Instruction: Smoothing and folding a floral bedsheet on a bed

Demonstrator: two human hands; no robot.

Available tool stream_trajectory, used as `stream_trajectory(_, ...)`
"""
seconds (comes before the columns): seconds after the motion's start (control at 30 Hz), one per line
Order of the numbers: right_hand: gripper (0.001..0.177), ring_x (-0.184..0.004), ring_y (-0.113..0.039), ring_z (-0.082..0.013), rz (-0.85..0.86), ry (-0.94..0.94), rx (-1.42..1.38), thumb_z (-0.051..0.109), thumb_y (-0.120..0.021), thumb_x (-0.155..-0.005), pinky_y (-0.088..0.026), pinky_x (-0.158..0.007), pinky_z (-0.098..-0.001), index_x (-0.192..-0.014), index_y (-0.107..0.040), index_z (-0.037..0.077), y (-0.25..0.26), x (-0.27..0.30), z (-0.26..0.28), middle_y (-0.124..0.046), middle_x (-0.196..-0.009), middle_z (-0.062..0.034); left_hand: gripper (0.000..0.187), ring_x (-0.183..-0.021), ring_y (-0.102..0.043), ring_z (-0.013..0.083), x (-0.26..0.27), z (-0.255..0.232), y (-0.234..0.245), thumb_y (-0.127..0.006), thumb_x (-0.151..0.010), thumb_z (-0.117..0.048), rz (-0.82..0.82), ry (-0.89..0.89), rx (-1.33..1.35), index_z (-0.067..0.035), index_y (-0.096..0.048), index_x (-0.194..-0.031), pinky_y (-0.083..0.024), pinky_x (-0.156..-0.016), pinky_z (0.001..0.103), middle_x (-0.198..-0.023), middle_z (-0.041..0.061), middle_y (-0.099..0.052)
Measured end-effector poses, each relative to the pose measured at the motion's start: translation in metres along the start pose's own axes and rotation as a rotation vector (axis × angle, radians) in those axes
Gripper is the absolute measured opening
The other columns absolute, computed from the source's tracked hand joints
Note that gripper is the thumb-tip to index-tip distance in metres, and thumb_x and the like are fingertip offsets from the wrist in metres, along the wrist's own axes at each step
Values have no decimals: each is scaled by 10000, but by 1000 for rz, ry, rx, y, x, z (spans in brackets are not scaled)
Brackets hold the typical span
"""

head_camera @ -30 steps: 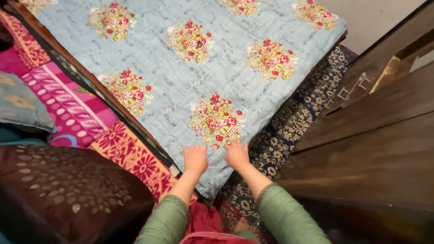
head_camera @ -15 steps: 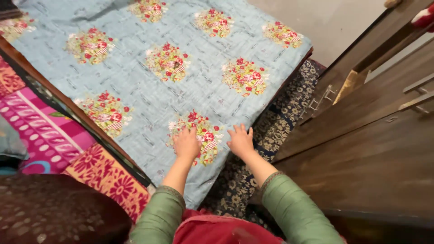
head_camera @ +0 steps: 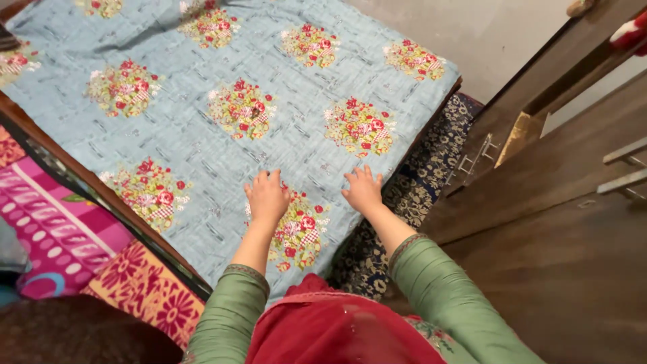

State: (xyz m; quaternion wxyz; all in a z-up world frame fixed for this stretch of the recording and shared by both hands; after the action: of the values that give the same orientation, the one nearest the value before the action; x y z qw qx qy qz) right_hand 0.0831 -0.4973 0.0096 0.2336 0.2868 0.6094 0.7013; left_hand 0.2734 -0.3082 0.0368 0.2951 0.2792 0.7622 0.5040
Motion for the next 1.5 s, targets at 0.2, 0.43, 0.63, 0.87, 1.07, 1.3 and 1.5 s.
stream_trajectory(0.2, 542, -1539, -292, -380, 90, -30, -52, 426, -643, -949, -217, -1150, -742, -1458, -579, 251, -30, -44, -2, -472, -1572, -112, 589, -1319, -561, 340, -31, 27, -1, -756, -815, -307, 23, 42, 4, -212, -609, -1378, -401, -1087, 672, -1341, 130, -585)
stream_trajectory(0.43, 555, -1547, -278, -379, 153, 16, -62, 418, -648, -948, -203, -1155, -748, -1471, -562, 255, -54, -102, -26, -462, -1585, -102, 600, -1311, -566, 346, -59, 54, -3, -781, -807, -298, 13, 151, -64, -199, -610, -1373, -408, -1084, 657, -1338, 131, -582)
stream_trajectory(0.63, 599, -1543, -294, -346, 229, 182, 65, 387, -719, -898, -238, -1168, -719, -1462, -568, 249, -84, -172, -81, -480, -1570, -83, 589, -1335, -553, 344, -86, 26, -66, -776, -822, -300, 116, 268, -66, -192, -608, -1377, -398, -1103, 664, -1366, 134, -573)
stream_trajectory(0.87, 518, -1511, -372, -274, 327, 402, 197, 264, -748, -867, -241, -1181, -701, -1368, -627, 214, -97, -225, -180, -594, -1457, -59, 436, -1106, -692, 310, -114, -105, -193, -772, -810, -265, 263, 238, -43, -160, -667, -1220, -529, -960, 537, -1133, 99, -669)
stream_trajectory(1.07, 293, -1265, -612, -217, 153, 658, 175, 199, -605, -835, -461, -1025, -469, -1110, -706, 193, -231, -240, -293, -700, -1215, -38, 403, -1042, -702, 300, -111, -208, -333, -734, -814, -283, 476, 53, -3, -157, -651, -1188, -511, -951, 493, -1060, 77, -666)
stream_trajectory(1.3, 397, -1424, -476, -324, -48, 664, 116, 182, -550, -930, -465, -1006, -446, -1320, -624, 181, -206, -248, -358, -534, -1479, -143, 514, -1133, -639, 311, -115, -264, -454, -794, -824, -389, 723, -8, -68, -129, -617, -1231, -519, -949, 479, -1197, 100, -612)
stream_trajectory(1.5, 522, -1486, -409, -288, -107, 798, 111, 190, -637, -857, -433, -1022, -431, -1357, -557, 317, -243, -293, -402, -427, -1619, -63, 1206, -1339, -454, 403, -166, -319, -472, -894, -708, -451, 746, -28, -74, -115, -206, -1640, -562, -926, 580, -1490, 161, -446)
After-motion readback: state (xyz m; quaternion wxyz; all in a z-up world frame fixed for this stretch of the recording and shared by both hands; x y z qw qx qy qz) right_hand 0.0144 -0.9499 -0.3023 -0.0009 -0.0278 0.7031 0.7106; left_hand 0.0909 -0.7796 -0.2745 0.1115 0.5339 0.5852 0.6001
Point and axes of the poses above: each hand's wrist, its own x-axis away from the middle knuckle, its own y-axis out of the back of the hand, z = x × y, the point moved 8 cm from there along -x, towards the middle knuckle
